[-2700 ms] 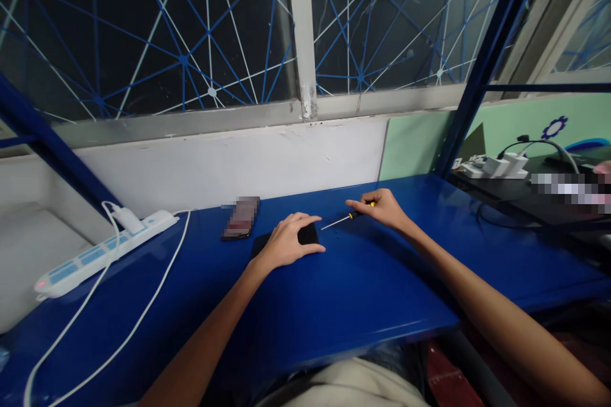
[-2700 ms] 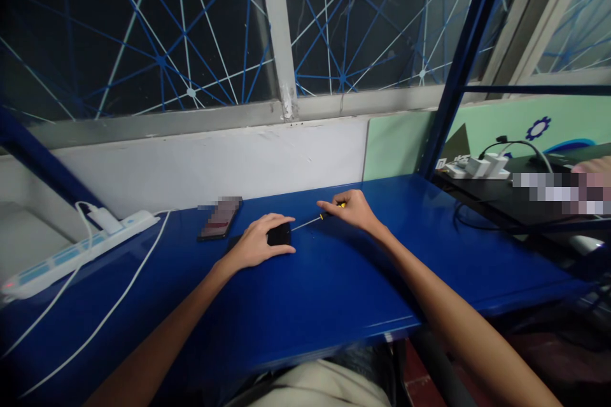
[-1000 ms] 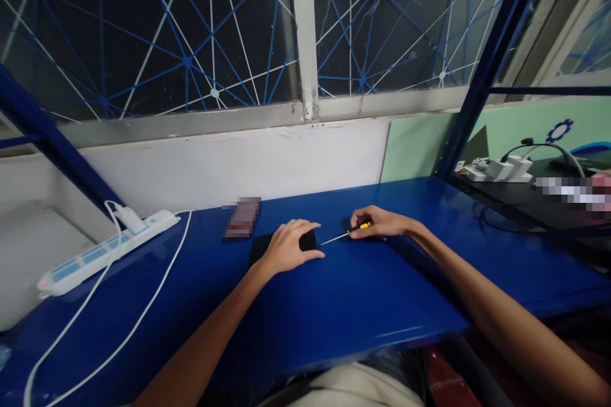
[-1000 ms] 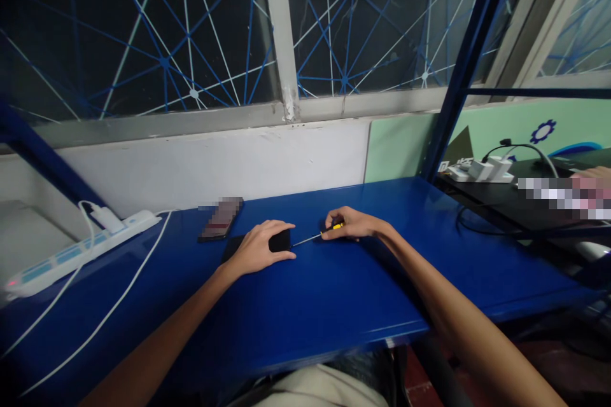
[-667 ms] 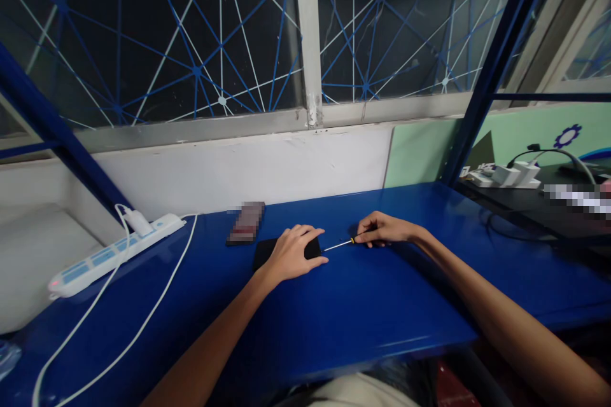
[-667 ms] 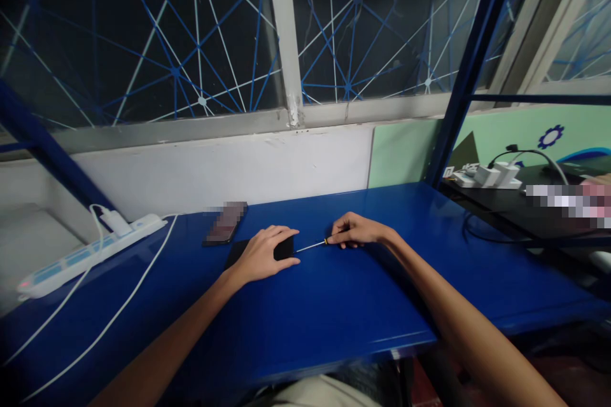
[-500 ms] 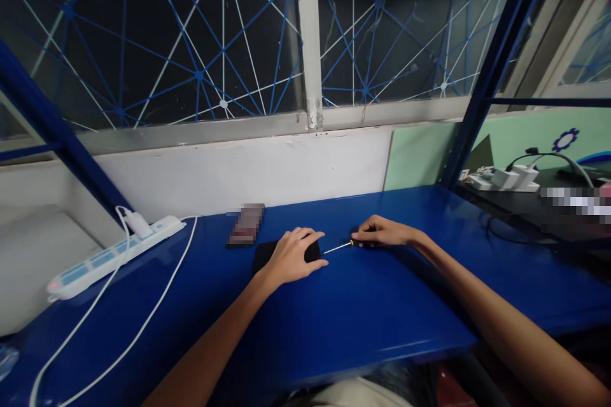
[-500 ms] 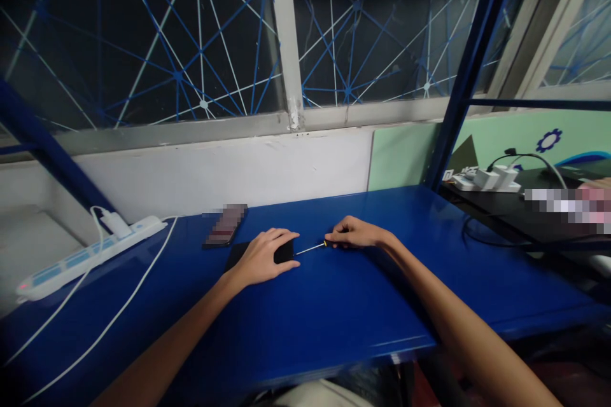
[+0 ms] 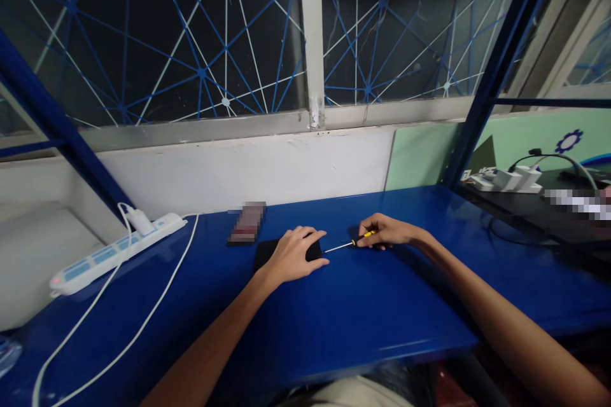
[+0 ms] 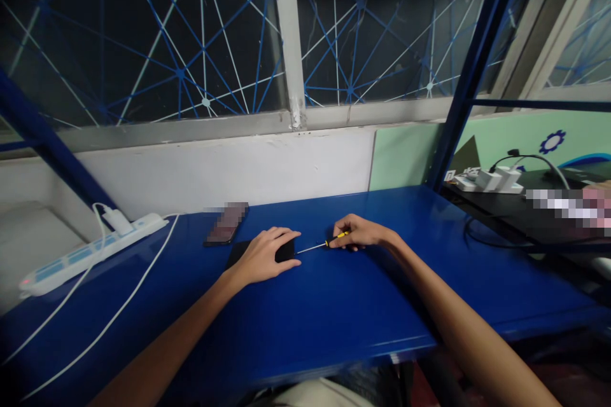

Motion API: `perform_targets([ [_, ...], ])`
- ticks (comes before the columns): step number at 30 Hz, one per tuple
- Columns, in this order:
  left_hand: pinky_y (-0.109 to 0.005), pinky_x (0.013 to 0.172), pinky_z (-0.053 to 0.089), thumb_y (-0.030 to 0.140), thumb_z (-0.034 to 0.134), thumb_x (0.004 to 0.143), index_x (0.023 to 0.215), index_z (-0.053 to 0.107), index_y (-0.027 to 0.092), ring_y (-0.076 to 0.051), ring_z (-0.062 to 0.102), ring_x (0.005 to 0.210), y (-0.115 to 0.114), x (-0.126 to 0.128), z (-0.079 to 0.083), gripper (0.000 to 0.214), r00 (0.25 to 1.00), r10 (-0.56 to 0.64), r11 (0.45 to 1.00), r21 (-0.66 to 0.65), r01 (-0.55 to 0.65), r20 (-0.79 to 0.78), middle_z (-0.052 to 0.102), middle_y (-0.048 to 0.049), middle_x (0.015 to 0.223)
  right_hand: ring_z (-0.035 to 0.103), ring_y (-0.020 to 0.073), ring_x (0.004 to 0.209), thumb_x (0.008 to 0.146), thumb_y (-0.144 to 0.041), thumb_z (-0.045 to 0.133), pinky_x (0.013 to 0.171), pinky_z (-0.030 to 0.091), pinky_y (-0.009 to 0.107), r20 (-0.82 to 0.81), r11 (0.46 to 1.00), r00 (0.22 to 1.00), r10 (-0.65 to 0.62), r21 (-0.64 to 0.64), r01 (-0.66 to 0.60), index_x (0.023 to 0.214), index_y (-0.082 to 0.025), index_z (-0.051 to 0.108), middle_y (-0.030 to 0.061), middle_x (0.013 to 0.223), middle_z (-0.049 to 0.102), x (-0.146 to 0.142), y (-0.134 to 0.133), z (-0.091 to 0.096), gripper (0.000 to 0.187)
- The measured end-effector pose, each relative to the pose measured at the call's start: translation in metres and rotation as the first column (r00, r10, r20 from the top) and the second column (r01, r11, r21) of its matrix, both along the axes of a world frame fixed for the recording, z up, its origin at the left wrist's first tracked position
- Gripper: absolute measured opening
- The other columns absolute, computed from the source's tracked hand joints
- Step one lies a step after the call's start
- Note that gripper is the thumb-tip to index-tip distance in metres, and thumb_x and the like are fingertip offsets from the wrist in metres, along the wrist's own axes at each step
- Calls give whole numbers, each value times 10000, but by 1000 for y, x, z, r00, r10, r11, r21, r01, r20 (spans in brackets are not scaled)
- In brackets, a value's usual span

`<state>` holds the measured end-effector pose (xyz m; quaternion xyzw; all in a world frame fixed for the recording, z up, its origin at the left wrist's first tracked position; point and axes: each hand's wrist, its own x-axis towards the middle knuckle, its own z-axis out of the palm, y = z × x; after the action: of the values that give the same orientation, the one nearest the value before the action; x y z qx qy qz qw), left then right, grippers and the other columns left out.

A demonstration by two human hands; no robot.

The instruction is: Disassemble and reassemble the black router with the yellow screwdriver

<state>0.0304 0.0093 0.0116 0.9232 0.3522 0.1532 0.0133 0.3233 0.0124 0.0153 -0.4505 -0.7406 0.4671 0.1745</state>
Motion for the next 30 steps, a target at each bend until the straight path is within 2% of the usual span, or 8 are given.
perform_targets([
  [4,-482,957,415,562,576,846,1334,504,255,-319,512,1166,-1,0,1,581,1000,7,1000,-4,-7,-11,552,-97,1321,405,66,423,787,-598,609,364,270,198,21,1000,1000,-9,27,8,746,-133,652,-31,545,492,-2,-2,3,469],
  [7,-480,963,412,559,571,851,1339,499,255,-315,508,1173,-1,0,1,579,1000,2,1000,-6,-2,-17,545,-100,1327,349,58,411,813,-617,563,359,299,193,22,999,999,-30,27,30,764,-135,636,-54,517,428,-6,-4,4,490],
  [11,-487,973,404,572,560,853,1346,489,264,-315,500,1182,0,0,-1,585,1000,6,1000,4,-6,-25,537,-96,1335,404,52,411,684,-500,756,361,334,187,-36,999,998,-43,-3,43,875,-172,553,-52,621,529,-7,-4,2,431],
  [14,-470,966,412,576,544,863,1350,483,269,-303,505,1173,1,0,-2,580,1000,-4,1000,20,4,-28,540,-92,1329,461,69,413,653,-451,791,379,361,197,-66,999,997,-48,-27,47,865,-184,511,-49,618,558,-4,-2,0,441],
  [18,-462,955,422,571,537,869,1349,482,262,-297,507,1169,1,-1,-1,574,999,-6,1000,23,6,-39,541,-88,1329,482,88,451,703,-504,737,385,357,195,-18,1000,1000,-24,2,24,773,-161,557,-47,549,509,-3,-3,2,394],
  [24,-478,971,409,574,543,864,1352,479,267,-300,511,1170,-1,0,0,580,999,2,1000,16,-2,-45,540,-89,1333,322,54,399,831,-607,543,353,286,196,-5,999,1000,-11,40,11,753,-137,625,-64,510,396,-8,-6,7,484],
  [28,-476,972,413,570,549,861,1343,492,261,-308,509,1176,-1,0,1,576,999,12,1000,14,-11,-52,539,-92,1335,378,51,414,746,-501,696,355,301,190,-33,998,999,-42,43,43,881,-156,597,-53,609,499,-10,-7,8,384],
  [30,-474,976,412,569,551,861,1343,493,262,-307,508,1177,-1,0,1,574,999,11,1000,16,-10,-48,538,-91,1336,408,54,408,696,-419,754,358,309,190,-65,999,997,-37,29,39,885,-166,557,-52,622,534,-9,-7,8,372],
])
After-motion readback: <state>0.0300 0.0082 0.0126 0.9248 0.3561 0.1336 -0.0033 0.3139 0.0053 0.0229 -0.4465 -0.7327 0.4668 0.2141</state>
